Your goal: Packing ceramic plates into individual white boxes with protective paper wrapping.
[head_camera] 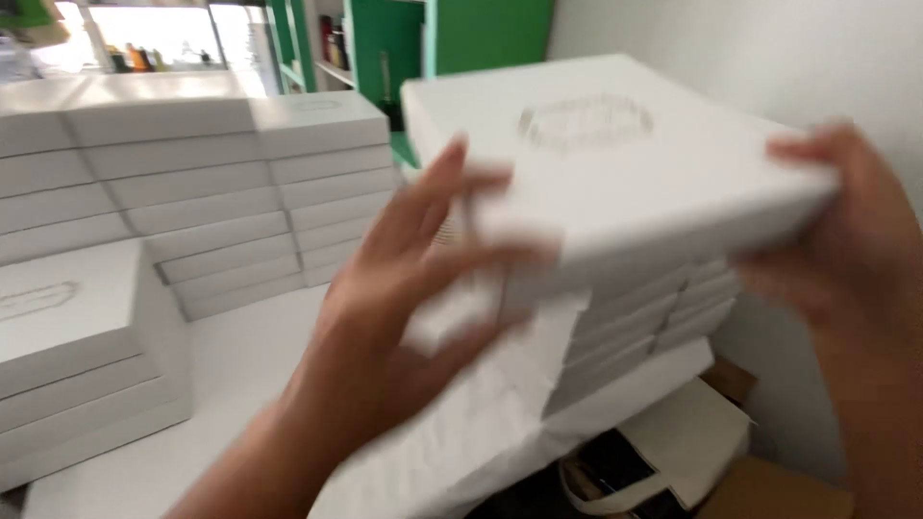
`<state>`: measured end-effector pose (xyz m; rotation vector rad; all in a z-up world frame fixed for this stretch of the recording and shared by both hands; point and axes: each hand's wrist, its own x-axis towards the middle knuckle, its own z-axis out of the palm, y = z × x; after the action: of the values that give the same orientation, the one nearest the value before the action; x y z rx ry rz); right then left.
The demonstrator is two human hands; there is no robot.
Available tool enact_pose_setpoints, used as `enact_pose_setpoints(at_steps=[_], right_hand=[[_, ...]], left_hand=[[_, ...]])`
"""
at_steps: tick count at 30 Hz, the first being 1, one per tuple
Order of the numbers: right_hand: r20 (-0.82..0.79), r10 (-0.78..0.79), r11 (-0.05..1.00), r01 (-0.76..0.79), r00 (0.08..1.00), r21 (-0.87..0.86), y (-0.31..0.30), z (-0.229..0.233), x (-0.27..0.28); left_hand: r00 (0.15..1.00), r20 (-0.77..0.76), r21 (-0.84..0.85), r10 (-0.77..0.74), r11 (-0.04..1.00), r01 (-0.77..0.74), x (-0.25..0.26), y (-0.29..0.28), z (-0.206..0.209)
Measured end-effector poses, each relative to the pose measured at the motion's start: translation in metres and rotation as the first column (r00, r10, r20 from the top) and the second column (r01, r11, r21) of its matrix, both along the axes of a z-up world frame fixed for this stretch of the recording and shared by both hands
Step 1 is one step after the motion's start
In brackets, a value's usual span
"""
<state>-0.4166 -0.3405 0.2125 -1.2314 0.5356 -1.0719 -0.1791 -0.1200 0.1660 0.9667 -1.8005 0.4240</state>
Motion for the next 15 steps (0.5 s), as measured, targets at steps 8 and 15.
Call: enact_pose_setpoints(at_steps=[8, 15], right_hand=[[-0.134, -0.049, 0.999, 0.052, 0.990, 0.015, -0.116, -0.008, -0.009], [-0.157, -0.236, 0.950, 0.194, 0.959, -0.245, -0.059, -0.029, -0.044]], left_hand=[[0.997, -0.065, 0.088, 0.042, 0.995, -0.036, -0.009, -0.125, -0.006], [0.998, -0.014, -0.024, 0.061, 0.998, -0.062, -0.010, -0.162, -0.016]])
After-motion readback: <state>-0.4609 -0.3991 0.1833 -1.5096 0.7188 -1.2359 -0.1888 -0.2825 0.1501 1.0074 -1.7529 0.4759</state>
